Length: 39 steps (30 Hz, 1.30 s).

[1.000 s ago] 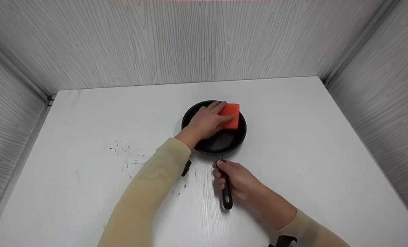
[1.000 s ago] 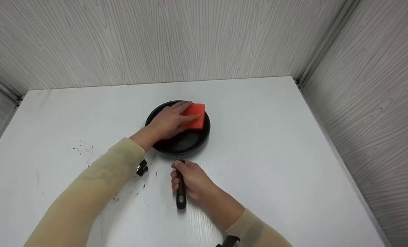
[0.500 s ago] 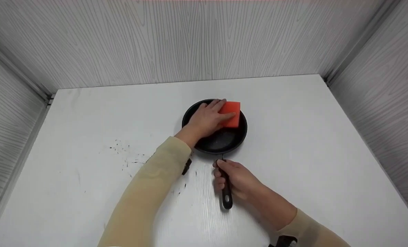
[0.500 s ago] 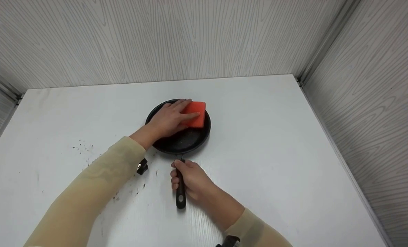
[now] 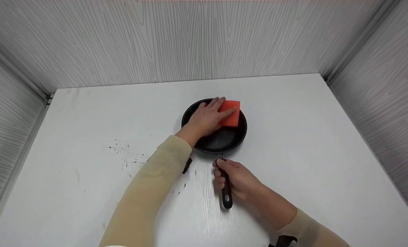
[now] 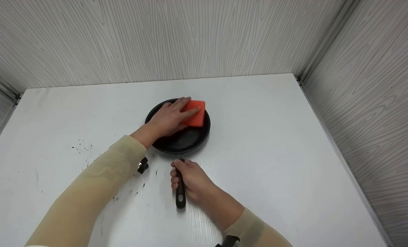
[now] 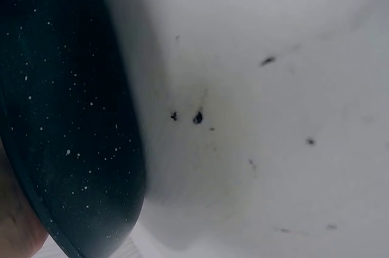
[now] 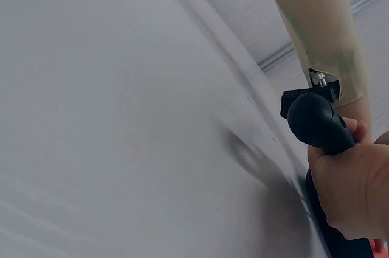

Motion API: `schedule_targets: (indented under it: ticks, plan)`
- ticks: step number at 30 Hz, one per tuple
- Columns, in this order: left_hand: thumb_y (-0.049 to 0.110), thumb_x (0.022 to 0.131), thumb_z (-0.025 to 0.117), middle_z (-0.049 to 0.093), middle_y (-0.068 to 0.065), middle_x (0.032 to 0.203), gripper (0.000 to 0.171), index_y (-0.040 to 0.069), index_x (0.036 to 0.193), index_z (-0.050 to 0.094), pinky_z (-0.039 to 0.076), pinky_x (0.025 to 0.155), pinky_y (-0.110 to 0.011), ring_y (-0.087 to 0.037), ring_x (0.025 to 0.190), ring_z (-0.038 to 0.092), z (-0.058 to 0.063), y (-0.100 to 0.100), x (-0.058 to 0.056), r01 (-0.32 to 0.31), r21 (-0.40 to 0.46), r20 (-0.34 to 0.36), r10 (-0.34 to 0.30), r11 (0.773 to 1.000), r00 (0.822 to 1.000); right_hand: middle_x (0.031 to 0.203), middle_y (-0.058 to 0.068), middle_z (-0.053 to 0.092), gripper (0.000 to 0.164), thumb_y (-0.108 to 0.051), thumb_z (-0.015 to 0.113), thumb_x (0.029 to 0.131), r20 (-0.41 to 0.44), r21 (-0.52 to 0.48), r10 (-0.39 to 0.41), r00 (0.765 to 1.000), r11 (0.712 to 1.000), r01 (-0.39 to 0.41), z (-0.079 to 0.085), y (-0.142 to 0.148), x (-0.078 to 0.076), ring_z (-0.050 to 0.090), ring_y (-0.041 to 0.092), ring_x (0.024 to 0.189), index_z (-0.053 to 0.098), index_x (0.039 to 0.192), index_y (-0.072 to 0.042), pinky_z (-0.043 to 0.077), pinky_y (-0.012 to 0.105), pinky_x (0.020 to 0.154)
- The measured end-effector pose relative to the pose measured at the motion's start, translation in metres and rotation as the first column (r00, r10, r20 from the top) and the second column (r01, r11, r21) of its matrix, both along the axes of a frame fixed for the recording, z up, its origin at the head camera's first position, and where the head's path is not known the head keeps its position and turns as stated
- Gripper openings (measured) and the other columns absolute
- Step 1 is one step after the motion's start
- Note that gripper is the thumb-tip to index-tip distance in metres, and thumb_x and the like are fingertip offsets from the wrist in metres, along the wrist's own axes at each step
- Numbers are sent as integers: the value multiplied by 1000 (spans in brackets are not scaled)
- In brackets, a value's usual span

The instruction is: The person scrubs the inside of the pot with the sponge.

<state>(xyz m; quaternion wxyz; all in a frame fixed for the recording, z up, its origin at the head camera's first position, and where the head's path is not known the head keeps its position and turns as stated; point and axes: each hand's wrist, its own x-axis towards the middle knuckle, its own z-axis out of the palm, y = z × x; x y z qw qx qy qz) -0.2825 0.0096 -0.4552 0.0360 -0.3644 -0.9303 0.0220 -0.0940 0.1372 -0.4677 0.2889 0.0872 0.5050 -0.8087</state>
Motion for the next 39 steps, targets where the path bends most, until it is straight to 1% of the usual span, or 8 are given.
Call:
schedule_targets:
  ticks: [5, 7, 12, 17, 21, 30, 36, 39]
  plan:
    - [30, 99, 55, 25, -12, 156, 65, 42, 154, 21, 34, 104, -55, -30, 140, 29, 2, 0, -1, 0, -10, -42, 0, 1000, 999, 75, 3, 45, 26, -21, 47, 104, -3, 2, -9, 1000, 1000, 9, 1, 1, 1, 40, 10, 56, 46, 111, 4, 38, 22, 51]
    - [27, 100, 51, 25, -13, 155, 62, 43, 153, 23, 34, 104, -55, -30, 140, 28, 3, -1, -2, -14, -20, -60, 12, 1000, 998, 76, 3, 45, 27, -21, 46, 104, -4, 1, -9, 1000, 1000, 9, 1, 1, 1, 40, 11, 56, 46, 112, 5, 38, 22, 51]
    - [18, 104, 43, 21, -13, 156, 58, 45, 152, 23, 32, 105, -54, -31, 142, 24, 4, -8, -5, -78, -75, -82, 72, 994, 994, 76, 3, 45, 26, -20, 45, 104, -1, 0, -7, 1000, 1000, 7, 0, 1, 1, 39, 11, 57, 46, 112, 5, 37, 22, 51]
    - [13, 104, 42, 22, -16, 154, 59, 43, 152, 26, 32, 103, -55, -34, 140, 25, 7, -12, -4, -95, -106, -101, 85, 990, 991, 75, 3, 45, 26, -20, 46, 104, -7, 11, -7, 1000, 1000, 7, 2, 1, 1, 40, 11, 56, 46, 111, 5, 38, 22, 51]
    - [13, 104, 44, 24, -18, 152, 57, 41, 151, 29, 32, 102, -56, -36, 139, 26, 7, -15, -3, -118, -125, -130, 101, 985, 986, 76, 3, 46, 28, -21, 47, 104, -12, 24, -6, 1000, 1000, 6, 1, 2, 1, 41, 11, 57, 47, 113, 6, 39, 22, 52]
    - [13, 104, 44, 26, -21, 151, 52, 34, 151, 35, 31, 101, -56, -39, 136, 25, 9, -22, -1, -152, -153, -166, 127, 976, 978, 78, 3, 47, 30, -21, 47, 104, 18, 55, -31, 999, 998, 30, 2, 1, 2, 41, 10, 58, 49, 116, 7, 39, 21, 51]
    - [16, 104, 42, 32, -22, 147, 46, 29, 149, 41, 33, 98, -56, -40, 133, 29, 14, -25, 3, -179, -171, -209, 142, 969, 968, 78, 4, 45, 32, -21, 46, 104, 25, 32, -36, 999, 999, 35, 2, 0, 1, 40, 10, 58, 47, 116, 8, 38, 21, 52]
    - [19, 105, 42, 35, -22, 146, 43, 27, 147, 44, 34, 97, -56, -41, 131, 31, 17, -26, 6, -193, -185, -219, 151, 964, 964, 77, 4, 44, 32, -21, 46, 104, 21, 22, -35, 999, 999, 34, 2, 0, 0, 39, 10, 59, 46, 116, 9, 37, 21, 52]
